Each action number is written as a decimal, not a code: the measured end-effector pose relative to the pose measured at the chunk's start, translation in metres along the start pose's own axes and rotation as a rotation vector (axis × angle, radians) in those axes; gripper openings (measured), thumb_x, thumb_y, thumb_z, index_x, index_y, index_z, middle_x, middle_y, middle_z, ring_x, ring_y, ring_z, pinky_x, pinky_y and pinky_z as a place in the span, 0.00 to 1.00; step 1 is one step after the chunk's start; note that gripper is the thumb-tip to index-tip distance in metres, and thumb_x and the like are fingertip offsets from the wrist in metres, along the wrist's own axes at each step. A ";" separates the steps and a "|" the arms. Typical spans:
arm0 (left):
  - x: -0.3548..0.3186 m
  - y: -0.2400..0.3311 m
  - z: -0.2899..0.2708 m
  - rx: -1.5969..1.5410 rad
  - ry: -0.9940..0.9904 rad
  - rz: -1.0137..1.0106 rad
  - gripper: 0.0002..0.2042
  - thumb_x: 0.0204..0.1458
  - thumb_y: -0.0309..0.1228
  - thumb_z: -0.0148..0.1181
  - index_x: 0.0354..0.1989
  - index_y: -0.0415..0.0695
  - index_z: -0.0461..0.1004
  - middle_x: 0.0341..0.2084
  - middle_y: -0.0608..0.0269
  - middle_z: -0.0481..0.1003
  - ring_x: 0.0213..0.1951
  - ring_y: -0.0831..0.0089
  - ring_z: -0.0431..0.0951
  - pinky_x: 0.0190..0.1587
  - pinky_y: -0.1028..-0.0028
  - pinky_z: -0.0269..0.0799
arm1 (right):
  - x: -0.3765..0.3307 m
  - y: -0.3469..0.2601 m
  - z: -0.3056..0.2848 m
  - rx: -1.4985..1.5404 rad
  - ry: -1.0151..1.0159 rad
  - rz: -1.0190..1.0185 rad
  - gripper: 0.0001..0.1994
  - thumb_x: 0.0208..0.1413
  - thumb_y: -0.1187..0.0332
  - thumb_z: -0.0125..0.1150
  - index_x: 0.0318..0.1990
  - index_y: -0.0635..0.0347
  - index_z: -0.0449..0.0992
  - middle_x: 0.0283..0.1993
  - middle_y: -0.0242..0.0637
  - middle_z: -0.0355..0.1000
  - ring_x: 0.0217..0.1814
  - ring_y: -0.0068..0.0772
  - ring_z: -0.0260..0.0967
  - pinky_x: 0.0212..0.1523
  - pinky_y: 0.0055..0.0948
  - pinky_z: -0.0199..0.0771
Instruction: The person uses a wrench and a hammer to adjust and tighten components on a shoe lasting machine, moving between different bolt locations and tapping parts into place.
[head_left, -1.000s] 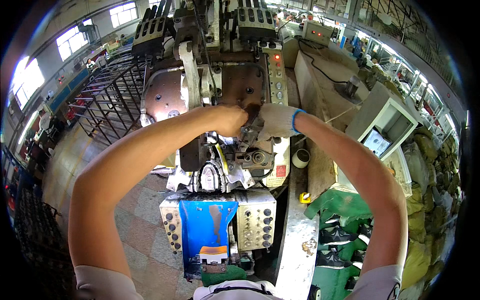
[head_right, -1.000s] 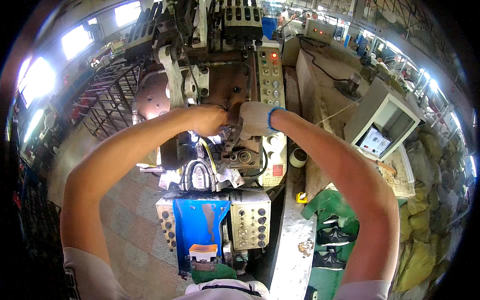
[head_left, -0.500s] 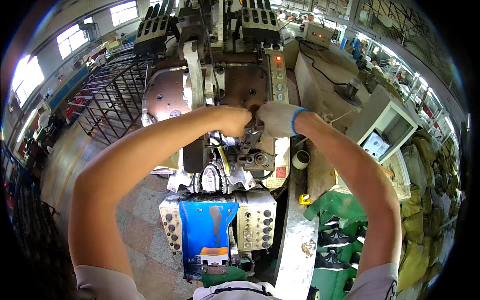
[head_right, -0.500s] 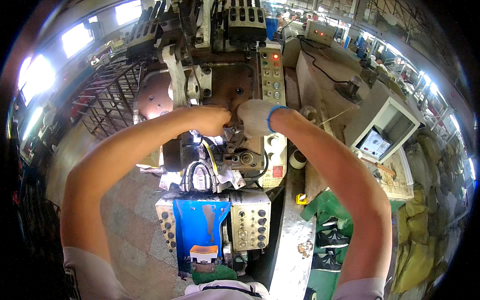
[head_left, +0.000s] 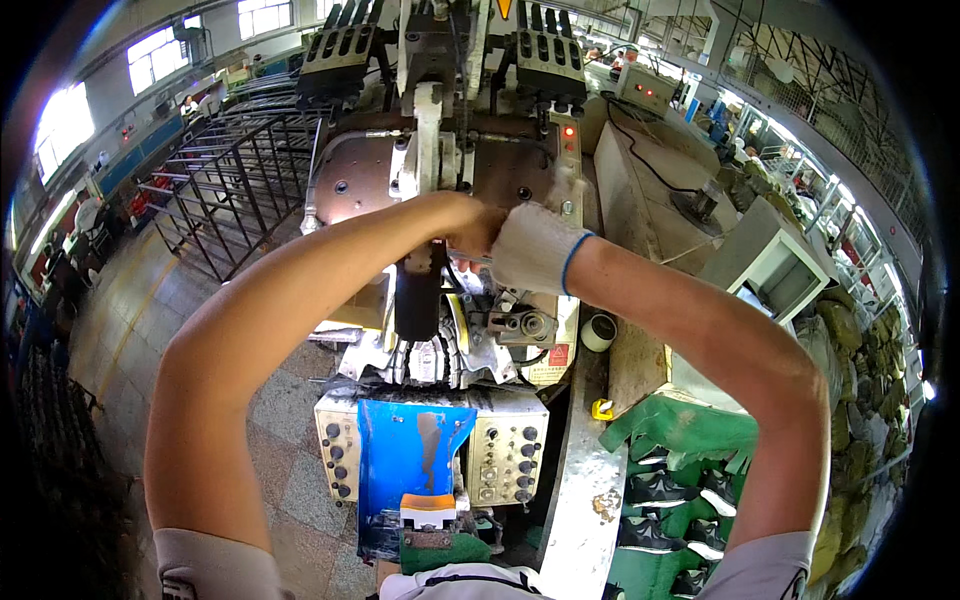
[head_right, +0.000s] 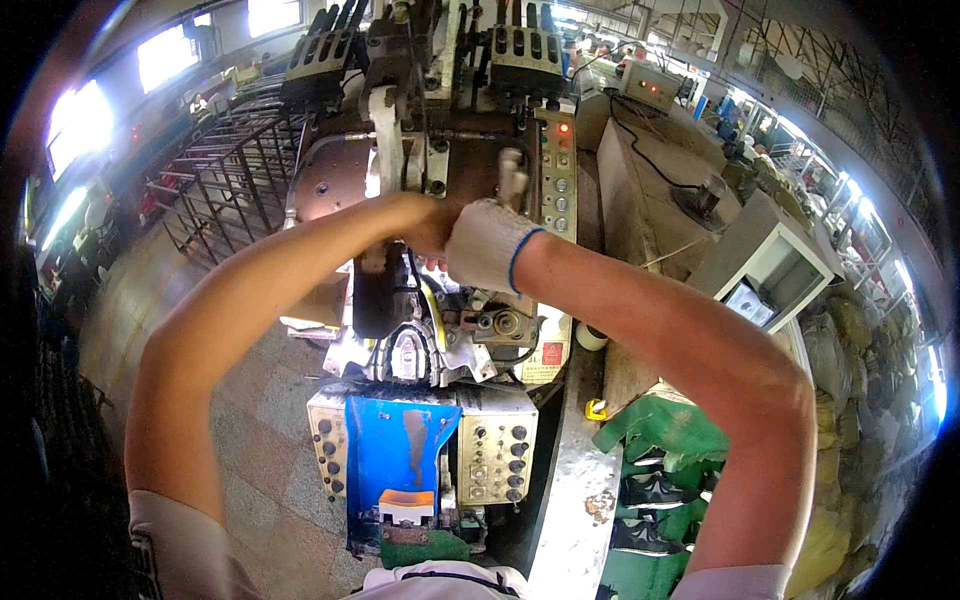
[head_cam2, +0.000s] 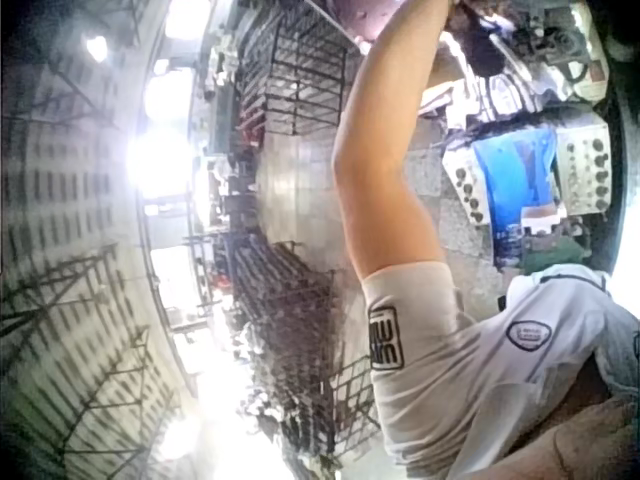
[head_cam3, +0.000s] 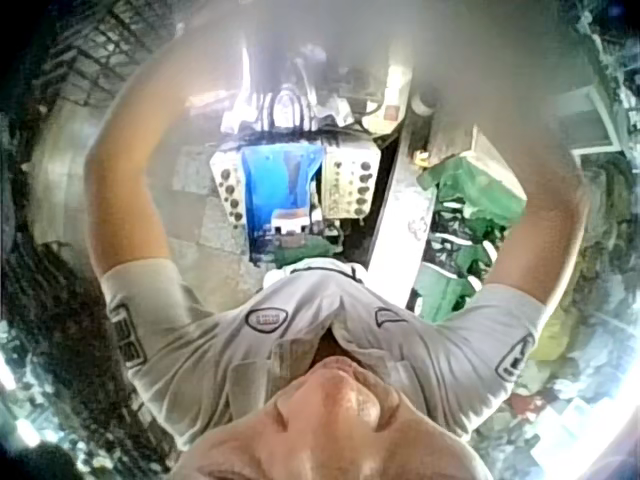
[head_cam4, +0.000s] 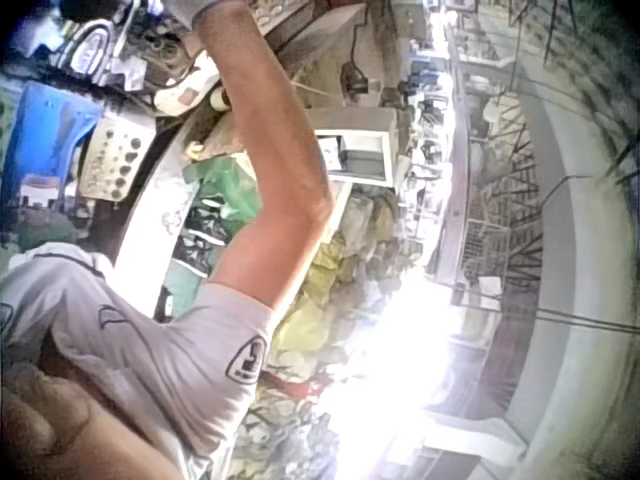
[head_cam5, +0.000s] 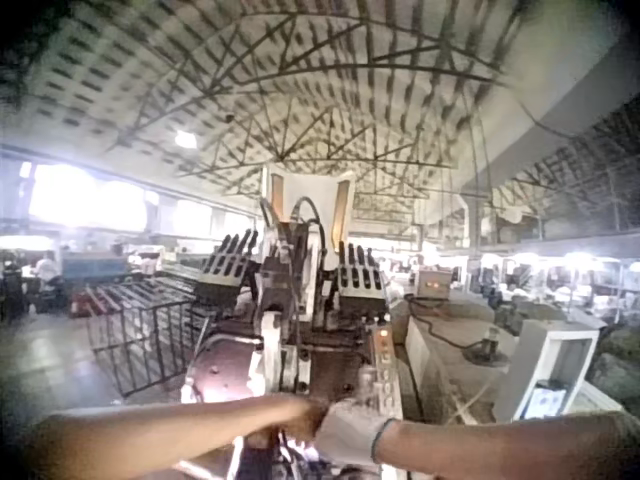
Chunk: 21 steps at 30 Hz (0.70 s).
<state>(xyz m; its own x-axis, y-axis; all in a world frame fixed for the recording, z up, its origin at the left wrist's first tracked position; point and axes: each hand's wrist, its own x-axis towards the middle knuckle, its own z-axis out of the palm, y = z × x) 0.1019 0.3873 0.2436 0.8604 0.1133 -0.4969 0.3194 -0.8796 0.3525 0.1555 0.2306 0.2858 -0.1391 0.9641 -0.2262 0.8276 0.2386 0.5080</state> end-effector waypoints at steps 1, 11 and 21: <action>0.005 -0.011 -0.001 0.046 -0.029 -0.007 0.16 0.64 0.36 0.46 0.48 0.44 0.81 0.41 0.57 0.84 0.37 0.69 0.85 0.39 0.65 0.81 | 0.001 0.000 0.005 -0.020 0.196 -0.095 0.07 0.50 0.66 0.60 0.29 0.56 0.81 0.32 0.41 0.78 0.34 0.46 0.79 0.38 0.42 0.78; -0.007 0.009 -0.012 0.015 -0.088 -0.074 0.13 0.59 0.30 0.54 0.47 0.40 0.79 0.40 0.57 0.84 0.37 0.71 0.85 0.41 0.68 0.81 | -0.011 0.047 0.044 -0.608 0.658 -0.593 0.05 0.45 0.67 0.63 0.28 0.55 0.81 0.27 0.28 0.76 0.34 0.36 0.76 0.37 0.38 0.72; -0.024 0.017 -0.005 0.261 0.022 -0.068 0.14 0.53 0.36 0.63 0.44 0.42 0.79 0.32 0.62 0.83 0.39 0.67 0.82 0.43 0.63 0.76 | -0.001 0.051 0.044 -0.478 0.668 -0.548 0.07 0.46 0.65 0.62 0.31 0.55 0.79 0.32 0.27 0.72 0.39 0.33 0.70 0.42 0.32 0.76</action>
<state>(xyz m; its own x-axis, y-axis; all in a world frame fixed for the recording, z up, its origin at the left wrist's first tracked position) 0.0886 0.3717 0.2660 0.8495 0.1839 -0.4945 0.2664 -0.9585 0.1011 0.2219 0.2372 0.2754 -0.8377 0.5387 -0.0900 0.2702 0.5520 0.7888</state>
